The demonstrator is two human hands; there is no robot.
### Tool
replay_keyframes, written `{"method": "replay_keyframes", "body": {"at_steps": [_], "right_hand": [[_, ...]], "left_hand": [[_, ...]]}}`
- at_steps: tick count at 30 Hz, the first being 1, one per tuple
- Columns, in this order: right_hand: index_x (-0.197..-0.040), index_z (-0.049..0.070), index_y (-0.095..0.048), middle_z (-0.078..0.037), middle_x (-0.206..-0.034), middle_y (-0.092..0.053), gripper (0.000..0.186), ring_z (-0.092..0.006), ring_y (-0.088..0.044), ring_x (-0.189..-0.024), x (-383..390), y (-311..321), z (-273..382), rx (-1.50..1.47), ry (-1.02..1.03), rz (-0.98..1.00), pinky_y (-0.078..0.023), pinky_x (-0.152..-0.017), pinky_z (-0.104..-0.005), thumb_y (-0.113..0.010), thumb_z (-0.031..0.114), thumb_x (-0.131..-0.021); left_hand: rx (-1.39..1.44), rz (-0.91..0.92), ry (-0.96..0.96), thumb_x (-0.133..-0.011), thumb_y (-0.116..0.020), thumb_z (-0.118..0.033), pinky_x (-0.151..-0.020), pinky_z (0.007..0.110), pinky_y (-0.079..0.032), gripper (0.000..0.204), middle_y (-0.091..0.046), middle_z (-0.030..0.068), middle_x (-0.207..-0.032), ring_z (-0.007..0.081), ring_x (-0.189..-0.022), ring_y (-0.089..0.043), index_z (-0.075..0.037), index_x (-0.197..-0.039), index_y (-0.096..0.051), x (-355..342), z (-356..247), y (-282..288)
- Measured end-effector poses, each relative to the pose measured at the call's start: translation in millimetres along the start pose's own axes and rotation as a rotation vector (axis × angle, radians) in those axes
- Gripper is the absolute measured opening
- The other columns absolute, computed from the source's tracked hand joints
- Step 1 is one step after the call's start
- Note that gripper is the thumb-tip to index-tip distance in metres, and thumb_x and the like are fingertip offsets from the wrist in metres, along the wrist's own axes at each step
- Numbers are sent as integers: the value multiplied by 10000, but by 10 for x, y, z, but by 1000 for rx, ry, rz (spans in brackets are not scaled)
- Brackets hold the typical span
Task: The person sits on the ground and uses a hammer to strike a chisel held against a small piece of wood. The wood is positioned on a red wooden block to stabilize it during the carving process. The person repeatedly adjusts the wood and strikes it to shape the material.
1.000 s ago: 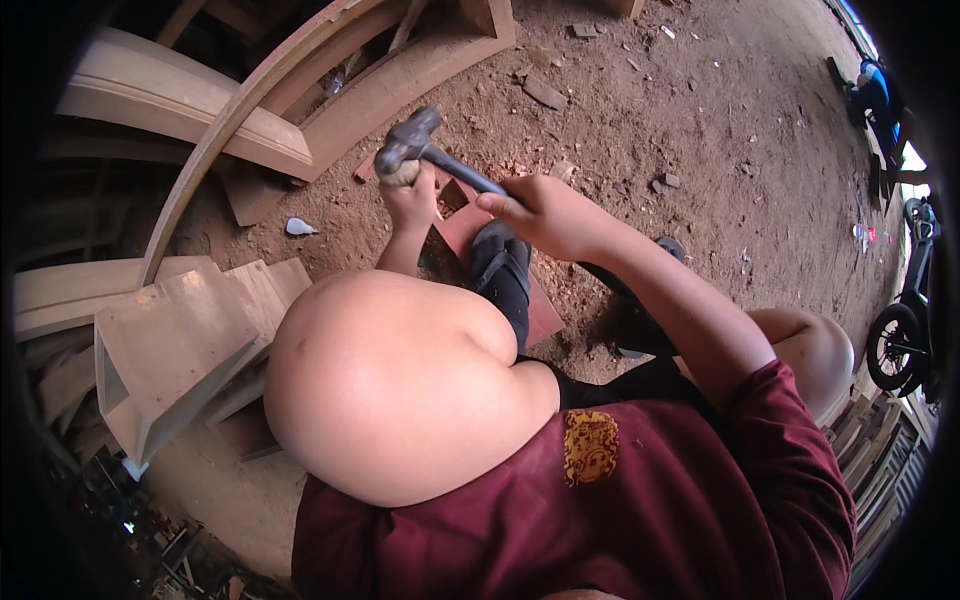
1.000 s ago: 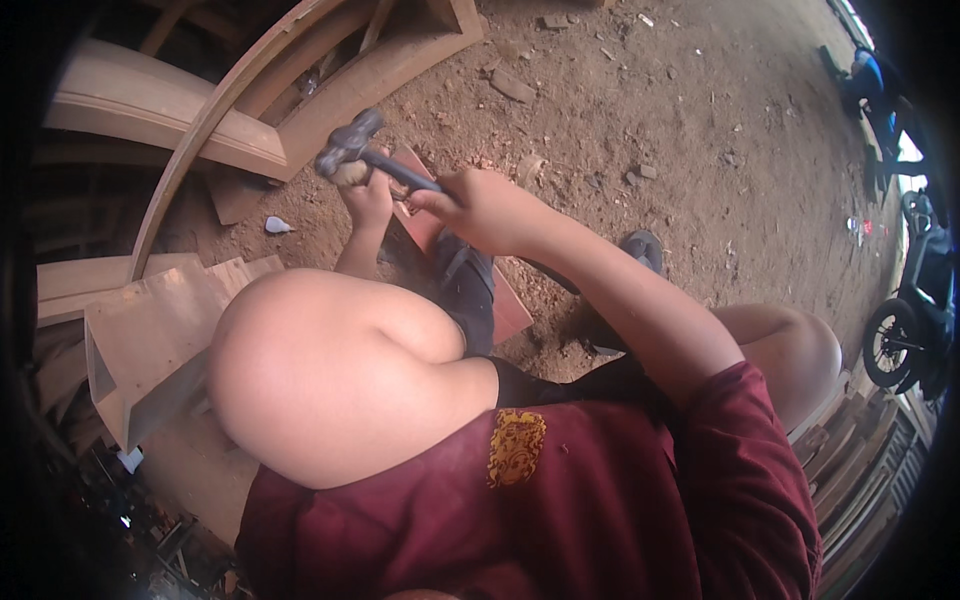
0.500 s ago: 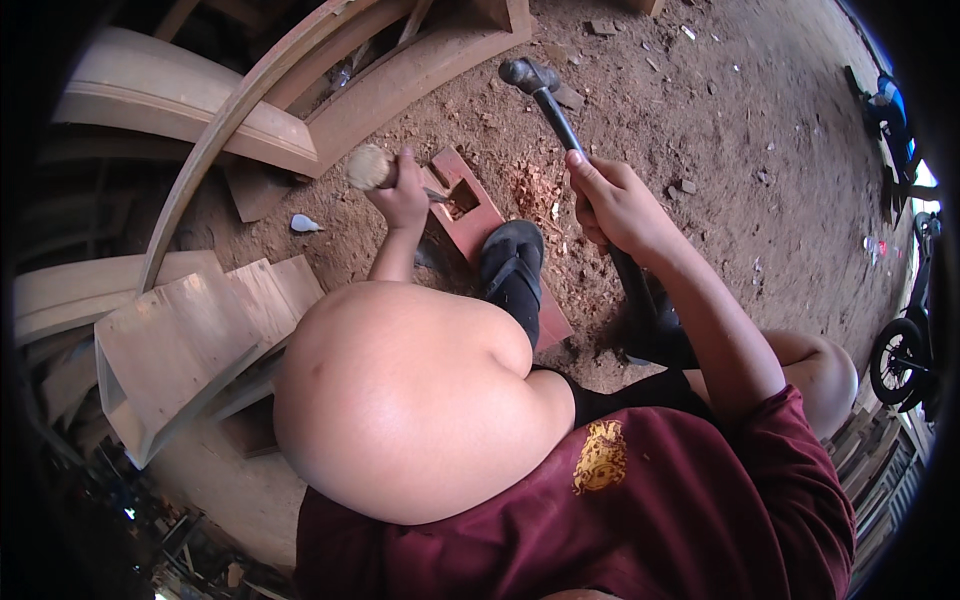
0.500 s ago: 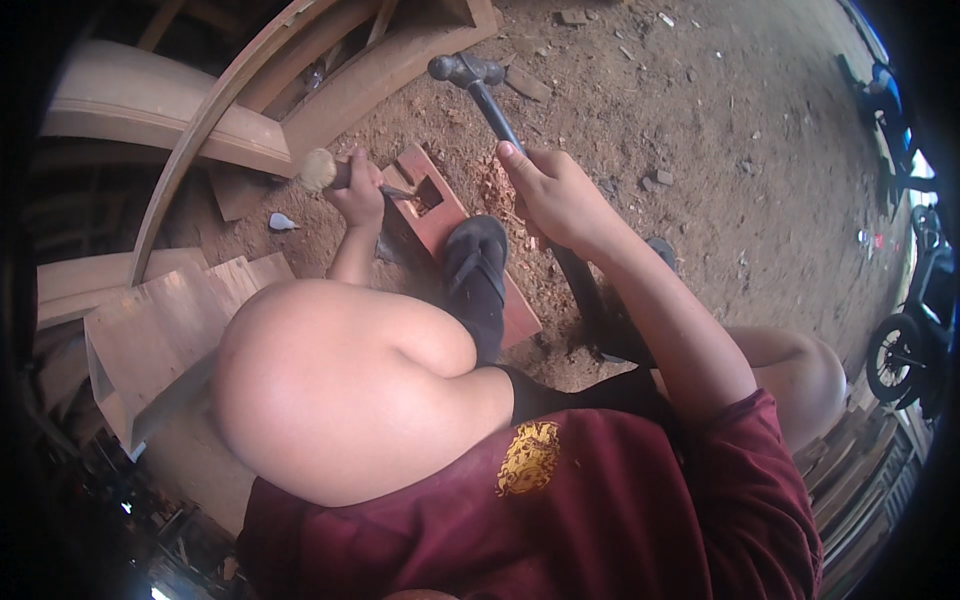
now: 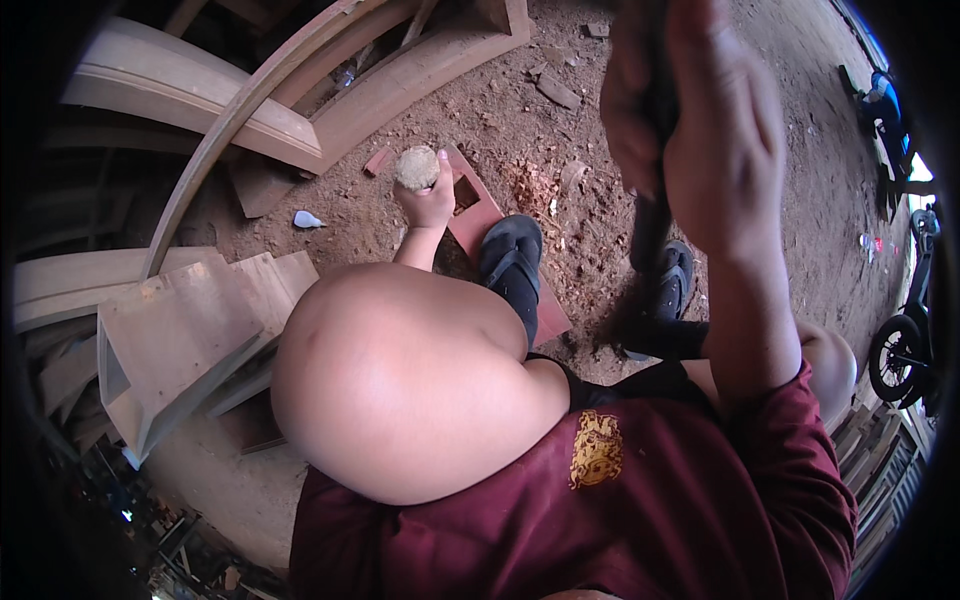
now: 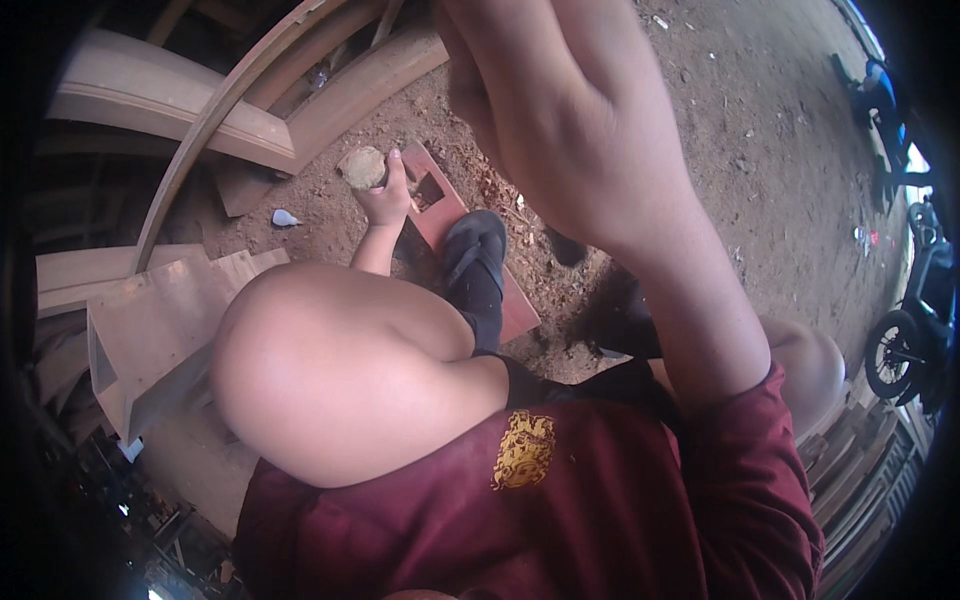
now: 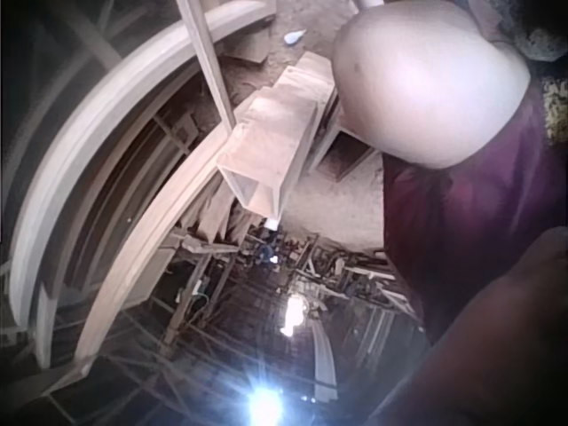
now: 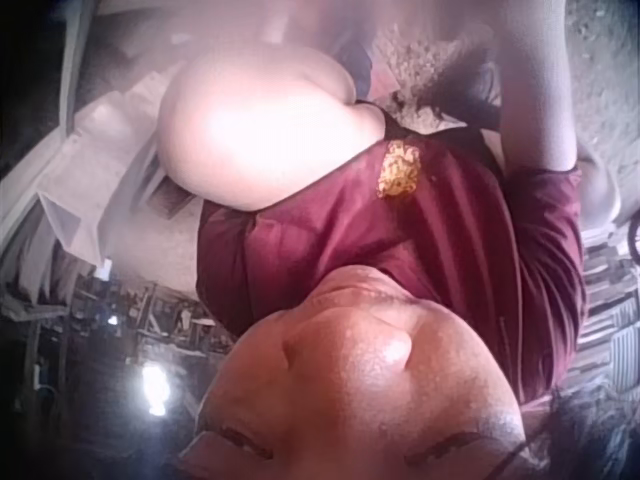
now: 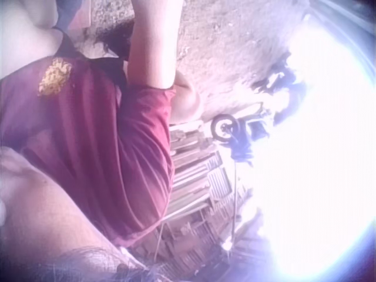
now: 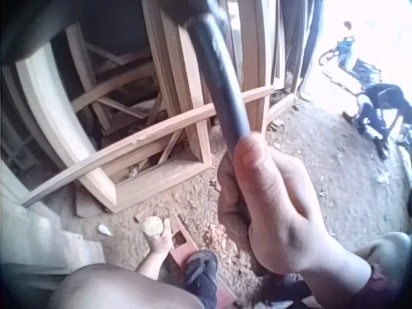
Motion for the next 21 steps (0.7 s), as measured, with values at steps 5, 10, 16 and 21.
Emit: {"method": "replay_keyframes", "body": {"at_steps": [5,10,16,21], "right_hand": [[-965,-2,-653,-243,-740,-631,414,-425,-630,-717,156,-362,-1038,695,-175,285,-491,-701,-484,-498,382,-994],[-922,10,-669,-216,-743,-647,511,-411,-642,-733,198,-281,-1188,662,-346,491,-503,-708,-472,-454,469,-990],[-819,21,-555,-40,-540,-466,360,-148,-507,-500,-224,-290,-56,252,282,89,-400,-486,-304,-460,310,-1012],[-920,0,-651,-204,-732,-655,544,-396,-667,-718,185,-341,-1366,910,-326,619,-526,-635,-458,-451,501,-982]], "left_hand": [[-53,36,-61,-836,-691,-104,-592,347,-512,129,-678,88,-709,211,-634,-672,-9,-783,-622,-61,50,1],[33,4,92,-843,-682,-107,-658,369,-522,135,-686,115,-778,233,-717,-676,12,-841,-619,-40,239,-52],[109,38,128,-865,-680,-89,-627,341,-498,137,-670,73,-756,174,-683,-641,16,-809,-612,-99,303,20],[136,30,192,-868,-683,-79,-625,332,-498,140,-639,47,-747,176,-660,-625,16,-932,-603,-76,459,-31]]}}
Point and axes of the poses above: each hand's wrist, its own x-axis away from the middle knuckle, its own y-axis out of the back of the hand, z = x × y, the point moved 4 cm from there along -x, towards the middle knuckle
